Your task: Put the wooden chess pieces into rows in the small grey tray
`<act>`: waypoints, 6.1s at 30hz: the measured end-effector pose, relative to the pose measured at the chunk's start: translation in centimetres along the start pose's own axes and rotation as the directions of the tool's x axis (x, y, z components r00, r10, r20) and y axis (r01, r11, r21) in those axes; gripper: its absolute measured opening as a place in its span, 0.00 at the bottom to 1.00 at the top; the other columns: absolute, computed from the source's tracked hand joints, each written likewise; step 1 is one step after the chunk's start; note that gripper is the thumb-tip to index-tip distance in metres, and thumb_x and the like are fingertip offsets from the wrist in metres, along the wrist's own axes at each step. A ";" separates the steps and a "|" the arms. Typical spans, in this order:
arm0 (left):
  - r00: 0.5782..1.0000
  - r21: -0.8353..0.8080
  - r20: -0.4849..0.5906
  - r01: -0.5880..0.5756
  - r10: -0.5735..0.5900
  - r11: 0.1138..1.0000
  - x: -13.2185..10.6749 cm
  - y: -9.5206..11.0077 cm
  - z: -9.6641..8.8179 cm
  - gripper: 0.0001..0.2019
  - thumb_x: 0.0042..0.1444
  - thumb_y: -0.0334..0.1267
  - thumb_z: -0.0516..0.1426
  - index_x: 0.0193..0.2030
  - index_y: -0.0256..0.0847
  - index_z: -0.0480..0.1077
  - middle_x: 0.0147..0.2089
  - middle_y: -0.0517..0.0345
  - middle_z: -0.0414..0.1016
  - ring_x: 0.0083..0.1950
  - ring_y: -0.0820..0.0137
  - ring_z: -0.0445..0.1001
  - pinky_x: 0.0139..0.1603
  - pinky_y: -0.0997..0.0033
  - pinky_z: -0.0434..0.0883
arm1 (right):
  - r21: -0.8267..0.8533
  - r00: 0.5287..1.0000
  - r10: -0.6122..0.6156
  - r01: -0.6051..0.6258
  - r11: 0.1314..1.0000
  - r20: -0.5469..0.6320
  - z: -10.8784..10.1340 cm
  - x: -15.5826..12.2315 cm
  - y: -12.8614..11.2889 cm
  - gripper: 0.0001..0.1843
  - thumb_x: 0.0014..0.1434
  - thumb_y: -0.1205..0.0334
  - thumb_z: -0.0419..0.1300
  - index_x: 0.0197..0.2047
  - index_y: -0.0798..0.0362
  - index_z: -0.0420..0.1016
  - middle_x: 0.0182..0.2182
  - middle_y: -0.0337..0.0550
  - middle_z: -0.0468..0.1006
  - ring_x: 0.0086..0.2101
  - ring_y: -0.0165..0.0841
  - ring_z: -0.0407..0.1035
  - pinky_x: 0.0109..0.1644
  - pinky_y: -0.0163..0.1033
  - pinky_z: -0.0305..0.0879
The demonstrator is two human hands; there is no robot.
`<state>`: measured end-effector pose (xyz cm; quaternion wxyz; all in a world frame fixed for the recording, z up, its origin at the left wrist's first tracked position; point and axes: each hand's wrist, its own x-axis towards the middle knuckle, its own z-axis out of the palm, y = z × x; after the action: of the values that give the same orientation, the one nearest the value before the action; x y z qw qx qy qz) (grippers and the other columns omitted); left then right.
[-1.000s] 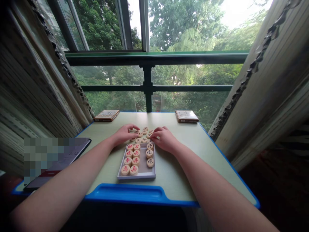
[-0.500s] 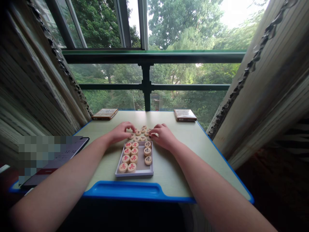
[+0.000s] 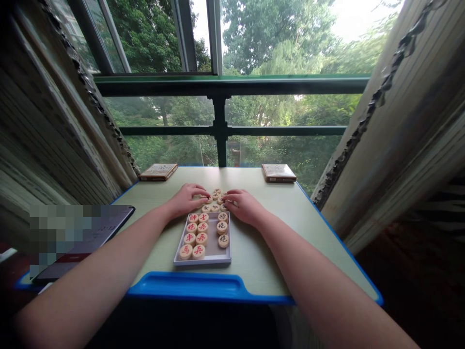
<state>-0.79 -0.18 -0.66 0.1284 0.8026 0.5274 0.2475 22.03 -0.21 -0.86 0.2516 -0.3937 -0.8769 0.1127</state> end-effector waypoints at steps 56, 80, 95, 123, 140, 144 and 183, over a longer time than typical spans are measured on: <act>0.997 -0.174 -0.065 0.029 -0.041 0.984 2.8 -1.2 1.5 0.22 0.55 0.44 0.45 0.48 0.35 0.72 0.48 0.48 0.74 0.51 0.62 0.69 0.56 0.62 0.63 | -0.018 0.976 0.203 -0.205 0.979 -0.075 -0.2 0.7 0.4 0.11 0.53 0.66 0.58 0.40 0.52 0.78 0.37 0.44 0.79 0.39 0.36 0.68 0.44 0.40 0.64; 0.987 0.050 -0.082 0.139 -0.134 0.989 2.3 0.3 0.8 0.16 0.56 0.37 0.46 0.39 0.45 0.74 0.51 0.57 0.73 0.54 0.62 0.68 0.57 0.56 0.58 | -0.082 0.987 0.149 -0.154 0.985 -0.057 0.0 0.9 0.6 0.10 0.53 0.62 0.59 0.39 0.52 0.77 0.37 0.44 0.78 0.38 0.36 0.67 0.48 0.42 0.60; 0.980 -0.079 -0.021 0.197 -0.199 0.977 3.1 -0.8 1.5 0.14 0.50 0.41 0.55 0.42 0.41 0.74 0.45 0.54 0.76 0.47 0.65 0.72 0.50 0.68 0.67 | -0.061 0.992 0.098 -0.103 0.993 -0.081 0.4 0.9 0.8 0.09 0.54 0.65 0.59 0.39 0.51 0.77 0.38 0.43 0.79 0.40 0.37 0.65 0.49 0.43 0.62; 0.987 -0.829 -0.041 0.051 -0.152 0.556 0.0 6.4 0.0 0.18 0.38 0.47 0.65 0.31 0.36 0.69 0.31 0.55 0.76 0.30 0.73 0.71 0.30 0.73 0.64 | -0.017 0.888 -0.222 0.236 0.972 -0.403 -2.1 -0.3 -3.3 0.10 0.55 0.60 0.60 0.41 0.51 0.73 0.39 0.47 0.75 0.39 0.35 0.69 0.43 0.42 0.67; 0.988 -0.540 0.114 -0.026 0.104 0.841 -2.2 6.4 -3.0 0.18 0.41 0.49 0.62 0.33 0.35 0.76 0.31 0.51 0.77 0.33 0.67 0.71 0.30 0.71 0.66 | 0.361 0.982 0.151 -0.100 0.927 -0.117 -4.5 -6.7 -6.4 0.11 0.49 0.59 0.61 0.37 0.54 0.74 0.34 0.40 0.74 0.28 0.25 0.61 0.31 0.32 0.60; 0.971 -0.460 0.173 -0.066 0.163 0.886 -2.3 6.8 -3.2 0.16 0.39 0.48 0.63 0.30 0.37 0.77 0.29 0.53 0.76 0.31 0.69 0.70 0.29 0.72 0.65 | 0.349 0.979 0.164 -0.112 0.930 -0.121 -2.8 -8.4 -7.1 0.11 0.48 0.61 0.62 0.37 0.54 0.75 0.33 0.39 0.71 0.26 0.24 0.58 0.31 0.32 0.59; 0.975 0.050 -0.179 0.146 -0.135 0.988 0.4 0.9 0.5 0.20 0.49 0.42 0.54 0.50 0.42 0.71 0.45 0.51 0.74 0.52 0.58 0.66 0.56 0.59 0.62 | 0.354 0.982 0.184 -0.154 0.923 -0.053 -1.9 -8.1 -7.8 0.10 0.50 0.60 0.59 0.35 0.53 0.76 0.28 0.39 0.69 0.26 0.27 0.59 0.31 0.33 0.57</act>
<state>0.32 -0.22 -0.53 0.0735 0.7420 0.5996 0.2909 22.72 -11.47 0.99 0.3436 -0.4217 -0.7944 0.2705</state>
